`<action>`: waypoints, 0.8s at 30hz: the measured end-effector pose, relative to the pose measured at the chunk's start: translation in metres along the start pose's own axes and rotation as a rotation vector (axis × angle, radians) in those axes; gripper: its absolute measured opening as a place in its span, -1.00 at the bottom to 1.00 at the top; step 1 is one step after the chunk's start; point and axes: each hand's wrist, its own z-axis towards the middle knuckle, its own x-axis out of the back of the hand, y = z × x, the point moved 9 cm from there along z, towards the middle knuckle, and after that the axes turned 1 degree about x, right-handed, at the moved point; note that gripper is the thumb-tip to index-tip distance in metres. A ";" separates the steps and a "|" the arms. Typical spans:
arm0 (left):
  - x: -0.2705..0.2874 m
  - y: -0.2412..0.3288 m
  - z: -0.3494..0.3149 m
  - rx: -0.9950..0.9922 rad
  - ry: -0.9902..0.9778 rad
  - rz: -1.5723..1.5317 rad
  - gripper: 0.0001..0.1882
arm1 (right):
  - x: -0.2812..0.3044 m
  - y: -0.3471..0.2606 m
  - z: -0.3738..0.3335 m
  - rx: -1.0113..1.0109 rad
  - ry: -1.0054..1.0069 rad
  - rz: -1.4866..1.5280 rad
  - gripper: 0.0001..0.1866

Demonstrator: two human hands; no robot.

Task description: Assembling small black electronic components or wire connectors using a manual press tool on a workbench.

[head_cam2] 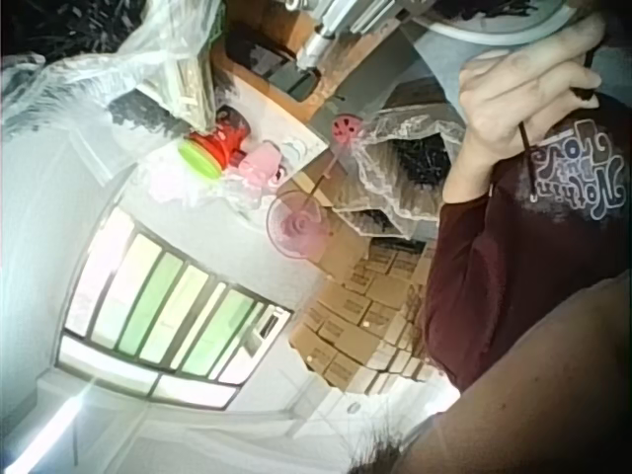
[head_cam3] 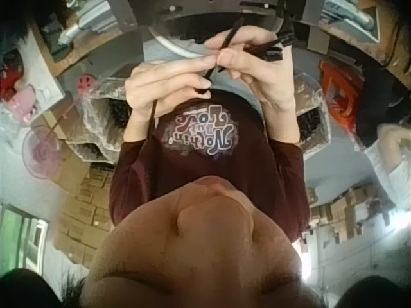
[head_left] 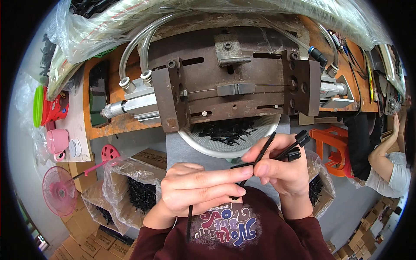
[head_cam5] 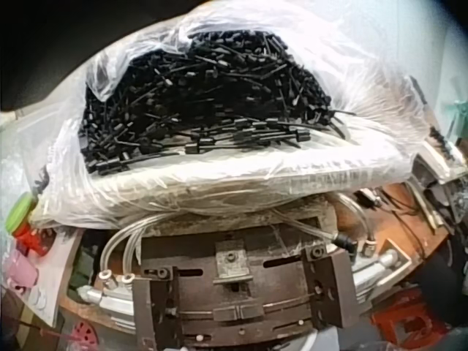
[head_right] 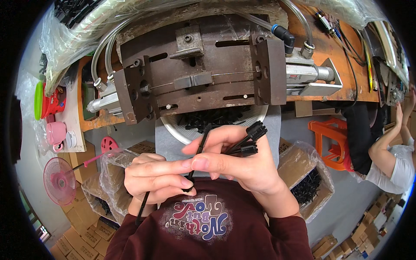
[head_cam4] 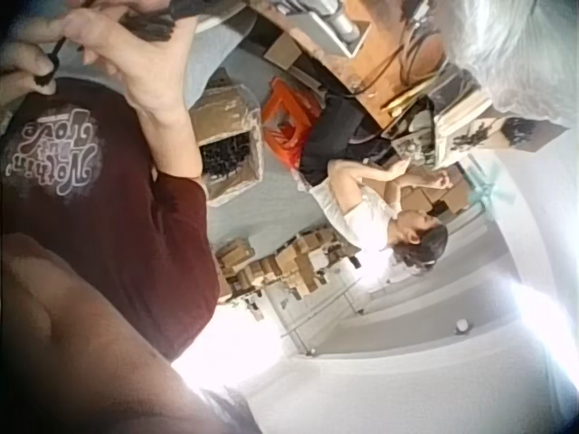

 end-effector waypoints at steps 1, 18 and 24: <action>0.000 0.000 0.000 0.001 0.001 -0.009 -0.82 | 0.000 -0.002 0.000 0.014 -0.003 0.005 -0.87; 0.002 -0.014 -0.005 0.206 0.015 -0.287 -0.78 | 0.002 -0.017 0.001 0.165 0.003 0.048 -0.73; 0.013 -0.008 -0.006 0.273 0.053 -0.199 -0.81 | -0.010 -0.028 0.002 0.195 0.131 -0.137 -0.84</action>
